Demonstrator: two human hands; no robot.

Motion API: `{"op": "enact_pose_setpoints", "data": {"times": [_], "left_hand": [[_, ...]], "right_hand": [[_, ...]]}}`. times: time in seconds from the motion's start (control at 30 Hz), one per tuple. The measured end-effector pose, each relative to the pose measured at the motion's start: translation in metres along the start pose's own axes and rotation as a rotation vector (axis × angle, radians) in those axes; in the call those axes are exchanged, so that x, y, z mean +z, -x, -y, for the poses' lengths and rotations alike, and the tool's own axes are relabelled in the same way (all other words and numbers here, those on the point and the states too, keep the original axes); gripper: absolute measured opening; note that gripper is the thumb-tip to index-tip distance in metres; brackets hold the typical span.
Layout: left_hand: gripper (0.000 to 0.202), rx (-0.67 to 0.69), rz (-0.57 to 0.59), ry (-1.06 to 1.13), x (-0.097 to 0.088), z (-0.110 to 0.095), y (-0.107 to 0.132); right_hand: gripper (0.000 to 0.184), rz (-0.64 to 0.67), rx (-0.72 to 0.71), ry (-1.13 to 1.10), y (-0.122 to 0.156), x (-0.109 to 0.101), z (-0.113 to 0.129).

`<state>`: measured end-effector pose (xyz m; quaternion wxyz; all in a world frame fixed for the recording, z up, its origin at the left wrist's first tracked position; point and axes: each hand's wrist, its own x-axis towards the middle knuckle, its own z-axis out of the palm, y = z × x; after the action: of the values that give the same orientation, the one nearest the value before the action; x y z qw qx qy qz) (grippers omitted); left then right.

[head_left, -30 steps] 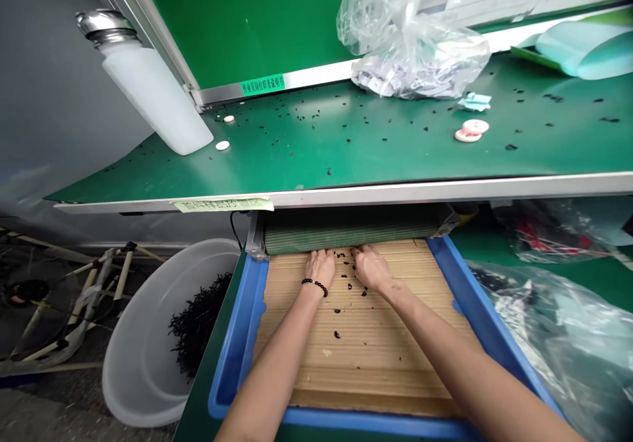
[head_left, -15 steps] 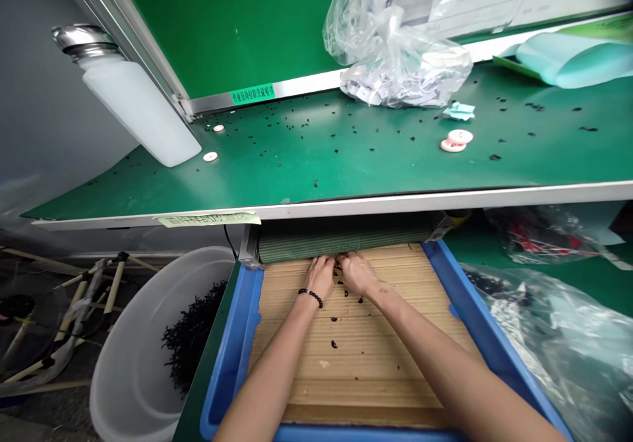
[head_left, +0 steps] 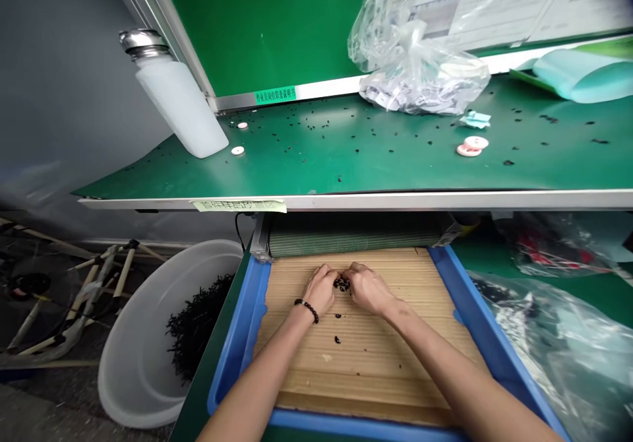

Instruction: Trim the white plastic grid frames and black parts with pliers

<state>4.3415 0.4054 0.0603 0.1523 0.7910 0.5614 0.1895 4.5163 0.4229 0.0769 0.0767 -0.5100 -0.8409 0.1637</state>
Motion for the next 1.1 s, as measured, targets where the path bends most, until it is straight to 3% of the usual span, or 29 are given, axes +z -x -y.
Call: {"op": "enact_pose_setpoints", "data": {"times": [0.07,0.13,0.23,0.4,0.53,0.73,0.9,1.0,1.1], "left_hand": [[0.049,0.004,-0.056,0.038,-0.008,0.007,0.014],[0.054,-0.107,-0.096,0.001,-0.015,0.015,0.022],[0.062,-0.247,-0.021,-0.062,-0.013,0.02,0.021],[0.061,-0.154,0.079,0.073,0.005,0.005,0.006],[0.06,-0.039,0.08,0.188,0.006,0.003,0.006],[0.066,-0.143,0.086,0.078,0.006,0.007,0.006],[0.057,0.003,0.092,0.156,0.006,0.004,0.006],[0.066,-0.062,0.078,0.105,-0.001,0.006,0.008],[0.073,-0.115,0.143,0.043,-0.002,0.005,0.006]], "right_hand": [[0.049,-0.018,0.062,0.003,0.018,-0.004,-0.015],[0.053,-0.023,0.161,0.013,0.031,-0.007,-0.033],[0.054,0.018,0.243,0.012,0.033,-0.004,-0.047],[0.053,0.054,0.166,-0.043,0.016,0.005,-0.025],[0.053,0.045,0.08,-0.097,0.008,0.002,-0.016],[0.059,0.059,0.143,-0.08,0.002,0.001,-0.015],[0.058,0.098,0.098,-0.093,0.011,0.001,-0.008],[0.065,0.121,0.181,-0.078,0.021,0.0,-0.017],[0.07,0.157,0.226,-0.074,0.022,0.004,-0.018]]}}
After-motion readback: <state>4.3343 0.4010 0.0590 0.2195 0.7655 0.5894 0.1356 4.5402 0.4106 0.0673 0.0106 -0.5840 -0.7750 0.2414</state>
